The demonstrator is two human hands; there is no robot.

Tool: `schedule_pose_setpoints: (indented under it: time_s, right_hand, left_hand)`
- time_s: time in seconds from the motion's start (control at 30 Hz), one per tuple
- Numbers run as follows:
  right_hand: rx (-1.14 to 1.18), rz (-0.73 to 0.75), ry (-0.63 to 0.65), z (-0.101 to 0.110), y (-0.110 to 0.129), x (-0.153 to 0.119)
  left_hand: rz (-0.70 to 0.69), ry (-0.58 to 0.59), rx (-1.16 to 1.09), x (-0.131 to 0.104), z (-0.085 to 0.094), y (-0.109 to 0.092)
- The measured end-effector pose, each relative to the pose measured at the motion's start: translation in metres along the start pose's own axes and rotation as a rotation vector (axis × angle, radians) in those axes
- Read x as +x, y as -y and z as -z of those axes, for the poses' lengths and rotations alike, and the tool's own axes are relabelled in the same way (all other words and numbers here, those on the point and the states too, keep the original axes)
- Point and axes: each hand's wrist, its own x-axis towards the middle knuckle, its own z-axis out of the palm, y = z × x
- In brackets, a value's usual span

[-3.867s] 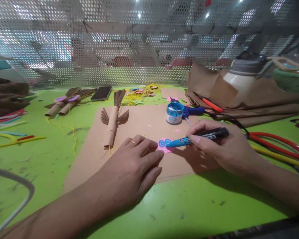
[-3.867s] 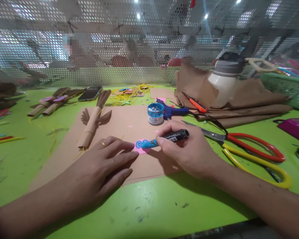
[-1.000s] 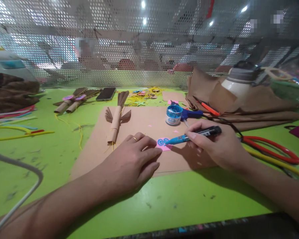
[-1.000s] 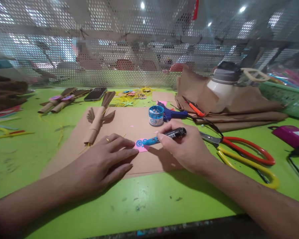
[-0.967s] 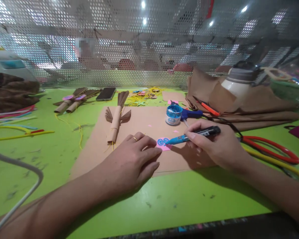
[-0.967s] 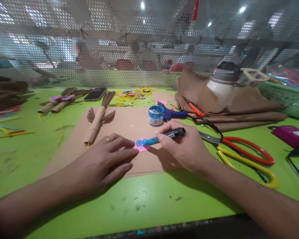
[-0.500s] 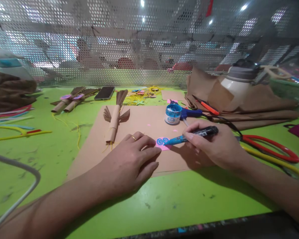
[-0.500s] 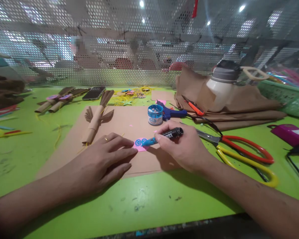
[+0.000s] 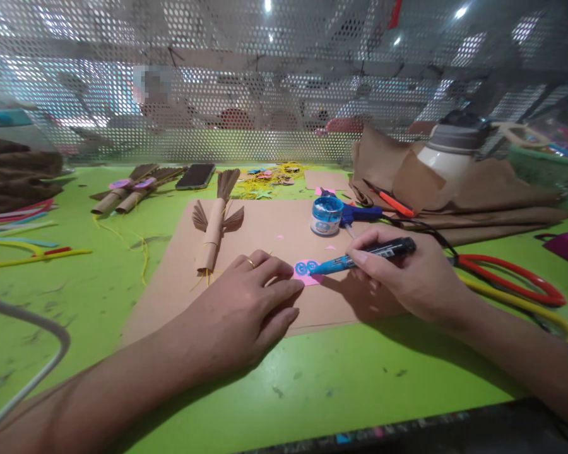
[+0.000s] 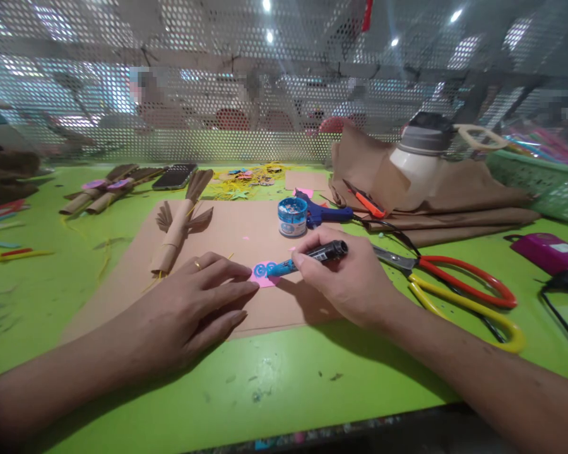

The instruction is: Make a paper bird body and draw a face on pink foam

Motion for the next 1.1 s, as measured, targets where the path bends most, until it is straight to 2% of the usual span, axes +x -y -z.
schedule_pose_setpoints:
  time_s: [0.43, 0.63, 1.1]
  right_hand:
    - [-0.033, 0.011, 0.023, 0.001, 0.0017, -0.0005]
    - [0.001, 0.017, -0.016, 0.0005, 0.0005, -0.0009]
    - [-0.042, 0.029, 0.027, -0.0003, 0.0003, -0.0004]
  left_hand:
    - [0.0, 0.001, 0.009, 0.0, 0.0018, -0.001]
    - [0.003, 0.004, 0.008, 0.0003, 0.0008, -0.0005]
    - [0.017, 0.019, -0.003, -0.0013, 0.0001, -0.001]
